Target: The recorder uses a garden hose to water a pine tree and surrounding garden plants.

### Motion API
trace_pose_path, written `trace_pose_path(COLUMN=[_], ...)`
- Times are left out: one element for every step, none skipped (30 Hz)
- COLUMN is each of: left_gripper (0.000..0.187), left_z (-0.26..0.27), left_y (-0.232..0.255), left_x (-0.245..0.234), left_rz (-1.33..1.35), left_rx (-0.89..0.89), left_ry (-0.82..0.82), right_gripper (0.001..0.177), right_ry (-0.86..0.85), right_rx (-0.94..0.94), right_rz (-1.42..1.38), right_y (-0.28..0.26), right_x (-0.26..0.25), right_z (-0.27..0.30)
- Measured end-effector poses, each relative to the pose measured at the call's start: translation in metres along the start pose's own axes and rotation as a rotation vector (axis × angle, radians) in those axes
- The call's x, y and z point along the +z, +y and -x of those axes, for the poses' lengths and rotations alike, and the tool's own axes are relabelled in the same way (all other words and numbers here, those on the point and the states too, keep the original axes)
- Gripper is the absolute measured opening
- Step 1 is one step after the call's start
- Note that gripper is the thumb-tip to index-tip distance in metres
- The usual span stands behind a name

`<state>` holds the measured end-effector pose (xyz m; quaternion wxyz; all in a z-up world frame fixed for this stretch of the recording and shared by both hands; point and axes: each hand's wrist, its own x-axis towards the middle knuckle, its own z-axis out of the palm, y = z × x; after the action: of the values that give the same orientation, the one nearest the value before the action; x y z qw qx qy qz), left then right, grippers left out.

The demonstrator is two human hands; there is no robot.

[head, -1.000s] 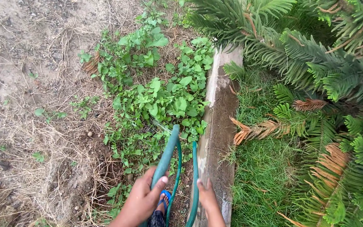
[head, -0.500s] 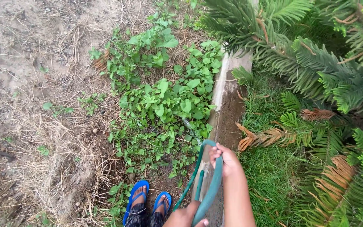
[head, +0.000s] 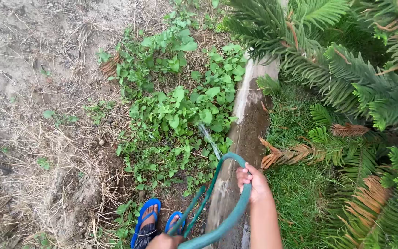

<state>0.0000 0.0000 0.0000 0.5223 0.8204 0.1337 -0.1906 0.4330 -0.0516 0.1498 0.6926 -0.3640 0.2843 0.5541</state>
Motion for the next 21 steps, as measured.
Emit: trace_pose_path(left_gripper=[0.028, 0.028, 0.028, 0.029, 0.029, 0.023, 0.018, 0.018, 0.020, 0.027, 0.027, 0.024, 0.021, 0.021, 0.021, 0.021, 0.021, 0.029, 0.043, 0.043, 0.037], left_z=[-0.001, 0.011, 0.021, 0.030, 0.037, 0.044, 0.051, 0.057, 0.063, 0.068, 0.070, 0.072, 0.074, 0.072, 0.071, 0.069, 0.065, 0.062, 0.056, 0.044, 0.035], left_y=[0.019, 0.045, 0.069, 0.094, 0.083, 0.072, 0.062, 0.072, 0.082, 0.092, 0.100, 0.109, 0.118, 0.121, 0.123, 0.126, 0.127, 0.128, 0.127, 0.135, 0.144], left_x=[-0.027, -0.054, -0.083, -0.113, -0.124, -0.136, -0.145, -0.166, -0.187, -0.208, -0.221, -0.235, -0.248, -0.249, -0.249, -0.250, -0.240, -0.230, -0.222, -0.204, -0.187], left_rz=[-0.032, -0.032, -0.122, -0.212, -0.214, -0.168, -0.121, -0.121, -0.199, -0.277, -0.277, -0.315, -0.352, -0.352, -0.354, -0.356, -0.355, -0.220, -0.087, -0.089, 0.076], left_rx=[-0.001, -0.002, -0.230, -0.457, -0.459, -0.393, -0.324, -0.324, -0.280, -0.230, -0.229, -0.296, -0.364, -0.365, -0.350, -0.334, -0.334, -0.206, -0.076, -0.074, -0.157], left_ry=[-0.013, -0.015, -0.019, -0.018, -0.020, 0.019, 0.054, 0.048, 0.191, 0.333, 0.329, 0.355, 0.382, 0.380, 0.369, 0.359, 0.354, 0.315, 0.281, 0.282, 0.186], right_gripper=[0.027, 0.027, 0.028, 0.029, 0.029, 0.032, 0.034, 0.034, 0.033, 0.033, 0.033, 0.030, 0.028, 0.028, 0.026, 0.025, 0.025, 0.027, 0.029, 0.029, 0.031], right_ry=[0.006, 0.008, 0.004, 0.000, 0.000, -0.029, -0.055, -0.050, -0.041, -0.032, -0.029, -0.038, -0.048, -0.046, -0.061, -0.075, -0.071, -0.106, -0.148, -0.151, -0.204], right_rx=[-0.011, -0.010, -0.041, -0.072, -0.071, -0.107, -0.145, -0.146, -0.195, -0.245, -0.246, -0.273, -0.300, -0.299, -0.316, -0.332, -0.333, -0.319, -0.306, -0.309, -0.284], right_rz=[0.013, 0.012, 0.008, 0.005, 0.003, 0.003, 0.003, 0.000, -0.056, -0.112, -0.114, -0.190, -0.266, -0.268, -0.282, -0.296, -0.298, -0.302, -0.305, -0.305, -0.302], right_y=[0.006, 0.014, 0.021, 0.028, 0.038, 0.048, 0.057, 0.068, 0.079, 0.090, 0.096, 0.103, 0.110, 0.112, 0.114, 0.116, 0.119, 0.121, 0.123, 0.127, 0.132], right_x=[0.012, 0.013, 0.016, 0.019, 0.023, 0.028, 0.030, 0.038, 0.045, 0.053, 0.066, 0.079, 0.092, 0.097, 0.103, 0.108, 0.103, 0.098, 0.096, 0.086, 0.077], right_z=[0.009, 0.014, 0.016, 0.017, 0.020, 0.023, 0.028, 0.030, 0.033, 0.036, 0.039, 0.042, 0.045, 0.047, 0.049, 0.051, 0.051, 0.052, 0.049, 0.047, 0.046])
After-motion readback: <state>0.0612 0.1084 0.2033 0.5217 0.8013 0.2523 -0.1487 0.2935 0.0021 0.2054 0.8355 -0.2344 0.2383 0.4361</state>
